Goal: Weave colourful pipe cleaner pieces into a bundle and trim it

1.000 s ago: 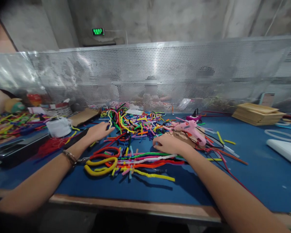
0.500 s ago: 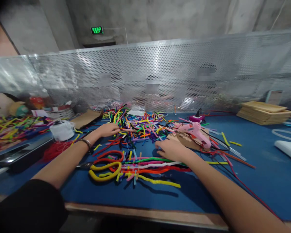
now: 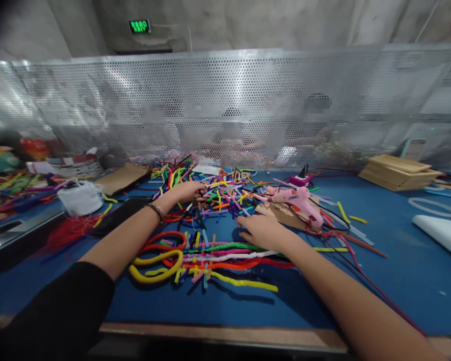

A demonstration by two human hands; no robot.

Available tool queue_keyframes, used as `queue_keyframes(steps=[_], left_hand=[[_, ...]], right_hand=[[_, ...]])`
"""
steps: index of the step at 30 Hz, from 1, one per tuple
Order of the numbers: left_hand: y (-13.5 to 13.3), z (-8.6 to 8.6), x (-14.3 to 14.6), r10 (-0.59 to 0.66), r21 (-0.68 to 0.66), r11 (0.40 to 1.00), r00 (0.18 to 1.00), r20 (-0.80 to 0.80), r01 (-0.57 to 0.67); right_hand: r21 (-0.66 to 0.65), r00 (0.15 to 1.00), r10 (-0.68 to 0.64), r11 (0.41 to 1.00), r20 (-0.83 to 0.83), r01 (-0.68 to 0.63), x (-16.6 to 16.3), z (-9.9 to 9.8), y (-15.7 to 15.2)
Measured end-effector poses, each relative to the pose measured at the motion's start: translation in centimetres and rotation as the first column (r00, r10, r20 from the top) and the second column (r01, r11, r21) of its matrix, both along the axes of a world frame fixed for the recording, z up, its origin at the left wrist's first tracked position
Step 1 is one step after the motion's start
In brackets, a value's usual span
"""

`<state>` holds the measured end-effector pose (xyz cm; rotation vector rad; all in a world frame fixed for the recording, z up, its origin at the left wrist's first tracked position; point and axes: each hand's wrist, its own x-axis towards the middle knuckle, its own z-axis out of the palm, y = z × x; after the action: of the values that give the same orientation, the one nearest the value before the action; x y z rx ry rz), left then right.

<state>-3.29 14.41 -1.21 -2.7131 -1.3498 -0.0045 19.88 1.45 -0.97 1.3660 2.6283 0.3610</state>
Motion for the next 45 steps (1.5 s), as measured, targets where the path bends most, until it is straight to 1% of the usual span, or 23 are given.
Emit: queue_keyframes(steps=[2, 4, 6, 10, 13, 15, 18, 21, 23, 24, 26, 27, 28, 29, 30, 32, 34, 37, 39, 42, 45], left_hand=[[0.2, 0.0, 0.0, 0.020, 0.007, 1.000, 1.000, -0.018, -0.020], [0.3, 0.5, -0.6, 0.045, 0.037, 0.998, 0.999, -0.025, -0.044], [0.1, 1.6, -1.4, 0.052, 0.080, 0.996, 0.998, -0.023, -0.050], [-1.0, 4.2, -2.9, 0.008, 0.168, 0.986, 1.000, 0.015, -0.011], [-2.2, 5.7, -3.6, 0.003, 0.226, 0.974, 0.997, 0.077, -0.020], [-3.0, 6.4, -4.0, 0.008, 0.251, 0.967, 0.990, 0.138, -0.042], [-4.0, 7.0, -4.3, 0.018, 0.263, 0.961, 0.970, 0.242, -0.084], [-4.5, 7.1, -4.4, 0.039, 0.246, 0.961, 0.944, 0.328, -0.125], [-4.7, 7.0, -4.3, 0.035, 0.199, 0.971, 0.907, 0.419, -0.130], [-4.7, 7.0, -4.2, 0.030, 0.175, 0.976, 0.876, 0.482, -0.130], [-4.7, 6.9, -3.9, 0.027, 0.140, 0.979, 0.774, 0.632, -0.148], [-4.7, 6.8, -3.6, 0.038, 0.132, 0.975, 0.722, 0.691, -0.178], [-4.6, 6.7, -3.4, 0.059, 0.128, 0.968, 0.687, 0.724, -0.217], [-4.4, 6.5, -3.1, 0.085, 0.117, 0.960, 0.662, 0.744, -0.254], [-4.2, 6.3, -2.8, 0.114, 0.107, 0.953, 0.658, 0.745, -0.285], [-3.5, 5.4, -2.4, 0.157, 0.094, 0.946, 0.692, 0.705, -0.311], [-2.5, 4.2, -2.3, 0.186, 0.080, 0.946, 0.729, 0.658, -0.314], [-1.0, 2.1, -2.5, 0.234, 0.061, 0.946, 0.802, 0.549, -0.318], [-0.3, 1.0, -2.9, 0.241, 0.082, 0.946, 0.851, 0.467, -0.313], [0.1, 0.0, -3.6, 0.249, 0.124, 0.943, 0.904, 0.348, -0.308], [0.3, -0.6, -4.8, 0.291, 0.144, 0.933, 0.926, 0.242, -0.331]], right_hand=[[-0.003, 1.000, 0.003, 1.000, -0.002, -0.003, 0.0, 0.1, -0.1], [-0.013, 1.000, 0.007, 1.000, -0.005, -0.008, 0.0, 0.2, -0.1], [-0.029, 1.000, 0.014, 0.999, -0.009, -0.014, 0.1, 0.1, 0.0], [-0.043, 1.000, 0.020, 0.999, -0.020, -0.021, 0.2, -0.1, 0.2], [-0.041, 1.000, 0.018, 0.999, -0.023, -0.019, 0.3, -0.3, 0.3], [-0.038, 1.000, 0.016, 0.999, -0.024, -0.017, 0.4, -0.4, 0.3], [-0.046, 1.000, 0.014, 0.999, -0.024, -0.015, 0.3, -0.3, 0.3], [-0.060, 1.000, 0.012, 0.998, -0.020, -0.014, 0.2, -0.1, 0.2], [-0.064, 1.000, 0.012, 0.998, -0.018, -0.013, 0.2, -0.1, 0.2], [-0.066, 1.000, 0.012, 0.998, -0.017, -0.013, 0.2, -0.1, 0.2], [-0.068, 1.000, 0.013, 0.998, -0.014, -0.014, 0.2, -0.2, 0.3], [-0.067, 1.000, 0.015, 0.998, -0.012, -0.015, 0.2, -0.2, 0.3], [-0.067, 1.000, 0.016, 0.998, -0.011, -0.016, 0.3, -0.2, 0.3], [-0.066, 1.000, 0.018, 0.998, -0.010, -0.018, 0.3, -0.2, 0.3], [-0.066, 1.000, 0.020, 0.998, -0.010, -0.021, 0.3, -0.2, 0.3], [-0.067, 1.000, 0.026, 0.997, -0.012, -0.027, 0.3, -0.2, 0.3], [-0.068, 0.999, 0.031, 0.997, -0.013, -0.031, 0.2, -0.1, 0.2], [-0.066, 0.999, 0.033, 0.997, -0.010, -0.033, 0.1, 0.0, 0.2], [-0.066, 1.000, 0.031, 0.997, -0.004, -0.031, 0.1, 0.0, 0.2], [-0.061, 1.000, 0.028, 0.998, -0.001, -0.028, 0.1, 0.0, 0.2], [-0.046, 1.000, 0.028, 0.999, -0.006, -0.028, 0.1, -0.1, 0.2]])
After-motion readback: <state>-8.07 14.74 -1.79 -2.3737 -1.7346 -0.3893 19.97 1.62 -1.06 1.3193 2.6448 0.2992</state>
